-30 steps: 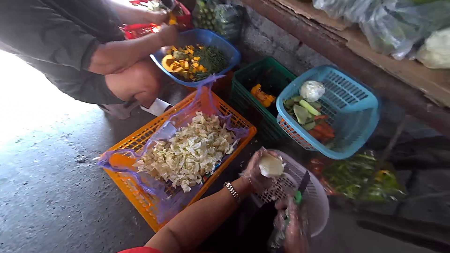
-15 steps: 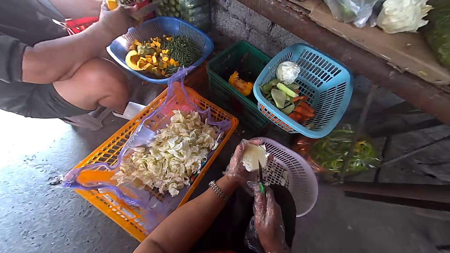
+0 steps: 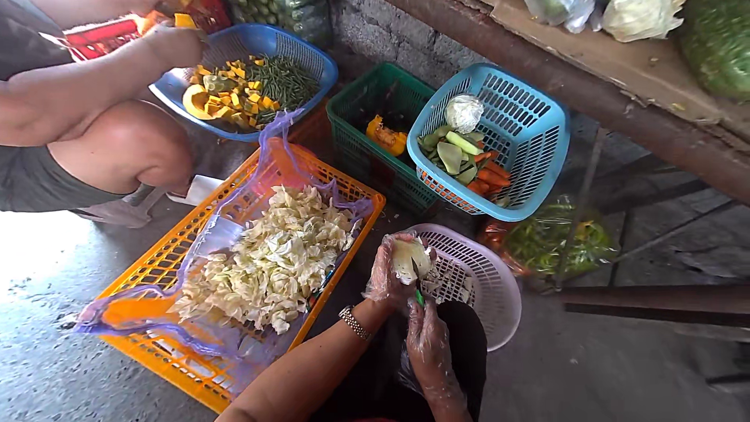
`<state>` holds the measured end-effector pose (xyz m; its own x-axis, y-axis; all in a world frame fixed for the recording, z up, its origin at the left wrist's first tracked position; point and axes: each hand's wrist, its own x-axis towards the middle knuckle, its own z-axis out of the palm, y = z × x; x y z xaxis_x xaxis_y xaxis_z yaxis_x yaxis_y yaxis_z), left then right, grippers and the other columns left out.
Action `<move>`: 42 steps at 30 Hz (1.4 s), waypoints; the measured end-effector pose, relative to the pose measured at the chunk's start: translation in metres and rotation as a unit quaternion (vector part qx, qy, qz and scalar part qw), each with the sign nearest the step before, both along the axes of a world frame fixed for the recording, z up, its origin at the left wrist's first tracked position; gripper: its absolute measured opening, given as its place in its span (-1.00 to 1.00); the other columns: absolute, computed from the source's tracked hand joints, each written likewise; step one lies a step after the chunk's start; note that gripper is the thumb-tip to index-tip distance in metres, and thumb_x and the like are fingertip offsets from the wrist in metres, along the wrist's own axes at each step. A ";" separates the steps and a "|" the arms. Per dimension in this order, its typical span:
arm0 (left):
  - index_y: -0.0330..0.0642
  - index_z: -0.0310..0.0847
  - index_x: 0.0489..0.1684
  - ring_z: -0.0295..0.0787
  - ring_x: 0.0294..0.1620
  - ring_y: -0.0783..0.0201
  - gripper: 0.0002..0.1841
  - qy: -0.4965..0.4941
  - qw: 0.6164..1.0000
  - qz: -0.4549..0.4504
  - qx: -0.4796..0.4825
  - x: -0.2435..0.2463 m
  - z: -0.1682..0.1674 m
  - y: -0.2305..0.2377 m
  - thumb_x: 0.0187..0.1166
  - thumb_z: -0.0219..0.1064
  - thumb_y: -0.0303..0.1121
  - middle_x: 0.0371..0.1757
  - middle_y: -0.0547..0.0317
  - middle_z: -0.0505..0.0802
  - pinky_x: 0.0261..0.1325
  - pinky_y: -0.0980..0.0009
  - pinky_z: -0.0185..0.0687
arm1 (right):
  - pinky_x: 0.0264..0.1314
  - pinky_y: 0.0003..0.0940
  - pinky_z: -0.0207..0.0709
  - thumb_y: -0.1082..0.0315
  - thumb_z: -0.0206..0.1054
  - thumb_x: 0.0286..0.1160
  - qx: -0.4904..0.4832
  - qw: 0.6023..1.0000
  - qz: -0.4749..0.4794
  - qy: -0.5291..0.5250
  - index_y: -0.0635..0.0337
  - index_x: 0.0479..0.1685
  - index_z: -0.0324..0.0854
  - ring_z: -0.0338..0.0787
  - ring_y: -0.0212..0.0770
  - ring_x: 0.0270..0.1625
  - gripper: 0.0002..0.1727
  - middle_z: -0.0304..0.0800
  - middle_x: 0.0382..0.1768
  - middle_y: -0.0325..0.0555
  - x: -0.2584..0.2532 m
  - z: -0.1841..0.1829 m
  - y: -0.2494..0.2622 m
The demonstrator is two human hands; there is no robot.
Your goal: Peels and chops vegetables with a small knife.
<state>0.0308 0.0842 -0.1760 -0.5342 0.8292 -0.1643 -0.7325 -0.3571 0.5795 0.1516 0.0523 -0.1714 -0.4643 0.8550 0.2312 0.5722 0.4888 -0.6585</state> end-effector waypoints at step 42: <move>-0.30 0.03 0.75 0.67 0.38 0.20 -0.11 0.080 0.980 -0.179 0.041 -0.006 0.018 0.000 0.74 -0.57 0.29 0.47 -0.04 0.66 0.38 0.24 0.62 | -0.18 -0.28 0.65 0.16 0.04 0.77 -0.087 0.992 -0.040 0.087 0.58 0.21 0.56 0.74 -0.24 -0.34 -0.47 0.74 -0.36 0.10 0.011 0.014 0.032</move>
